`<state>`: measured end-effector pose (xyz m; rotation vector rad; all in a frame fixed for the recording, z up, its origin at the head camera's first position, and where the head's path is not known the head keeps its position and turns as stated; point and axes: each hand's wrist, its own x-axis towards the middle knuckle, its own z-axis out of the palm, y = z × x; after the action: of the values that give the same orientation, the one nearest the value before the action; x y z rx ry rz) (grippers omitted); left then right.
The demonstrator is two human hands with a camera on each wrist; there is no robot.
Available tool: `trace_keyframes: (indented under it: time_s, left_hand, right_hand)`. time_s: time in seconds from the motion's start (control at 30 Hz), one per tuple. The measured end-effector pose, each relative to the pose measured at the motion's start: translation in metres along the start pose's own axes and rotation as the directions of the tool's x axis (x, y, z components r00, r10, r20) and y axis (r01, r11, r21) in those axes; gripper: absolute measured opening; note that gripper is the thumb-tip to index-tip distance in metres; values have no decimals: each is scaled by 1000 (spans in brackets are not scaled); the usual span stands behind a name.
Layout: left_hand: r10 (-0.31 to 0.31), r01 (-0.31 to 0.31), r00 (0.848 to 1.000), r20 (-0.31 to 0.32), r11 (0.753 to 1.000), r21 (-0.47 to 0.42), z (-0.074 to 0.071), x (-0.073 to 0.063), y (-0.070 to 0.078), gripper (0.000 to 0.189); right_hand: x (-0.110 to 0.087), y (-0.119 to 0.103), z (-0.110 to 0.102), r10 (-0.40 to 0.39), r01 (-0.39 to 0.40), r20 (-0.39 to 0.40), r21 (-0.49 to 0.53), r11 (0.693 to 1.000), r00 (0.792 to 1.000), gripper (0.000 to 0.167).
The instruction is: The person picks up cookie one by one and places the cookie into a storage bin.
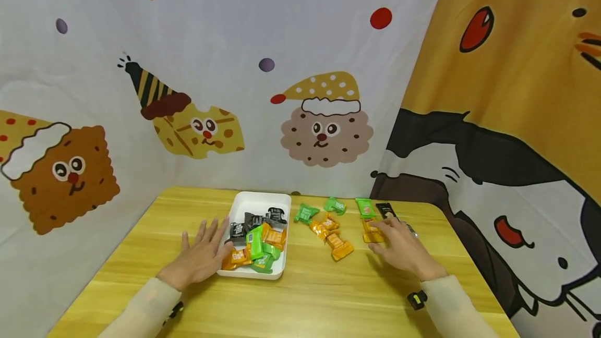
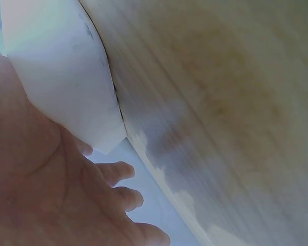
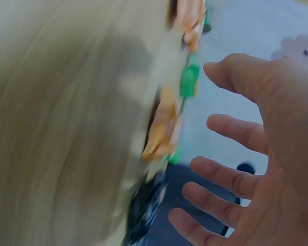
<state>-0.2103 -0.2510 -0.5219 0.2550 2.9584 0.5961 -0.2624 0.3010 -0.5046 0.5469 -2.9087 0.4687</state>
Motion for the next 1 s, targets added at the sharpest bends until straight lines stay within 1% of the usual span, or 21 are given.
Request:
trace_keyframes:
  time_s: [0.23, 0.4, 0.67, 0.77, 0.87, 1.0]
  left_hand:
    - [3, -3, 1000, -9, 1000, 15, 0, 1, 1, 81]
    - [-8, 8, 1000, 0, 1000, 9, 0, 0, 3, 81]
    - [-22, 22, 1000, 7, 1000, 4, 2, -1, 3, 81]
    - [-23, 23, 1000, 3, 1000, 7, 2, -1, 3, 81]
    - [-25, 25, 1000, -2, 1000, 10, 1, -1, 3, 81]
    - [-26, 26, 1000, -5, 1000, 15, 0, -1, 3, 81]
  right_hand:
    - [-6, 42, -1, 59, -59, 25, -1, 998, 998, 60]
    - [-3, 60, -2, 101, -101, 66, -3, 995, 993, 63]
    - [2, 74, -5, 139, -143, 145, 15, 990, 980, 70]
    - [6, 77, -5, 148, -154, 151, 27, 988, 977, 71]
    - [9, 81, -3, 139, -143, 148, 19, 990, 979, 71]
    - [14, 85, 1, 134, -136, 145, 5, 991, 980, 66]
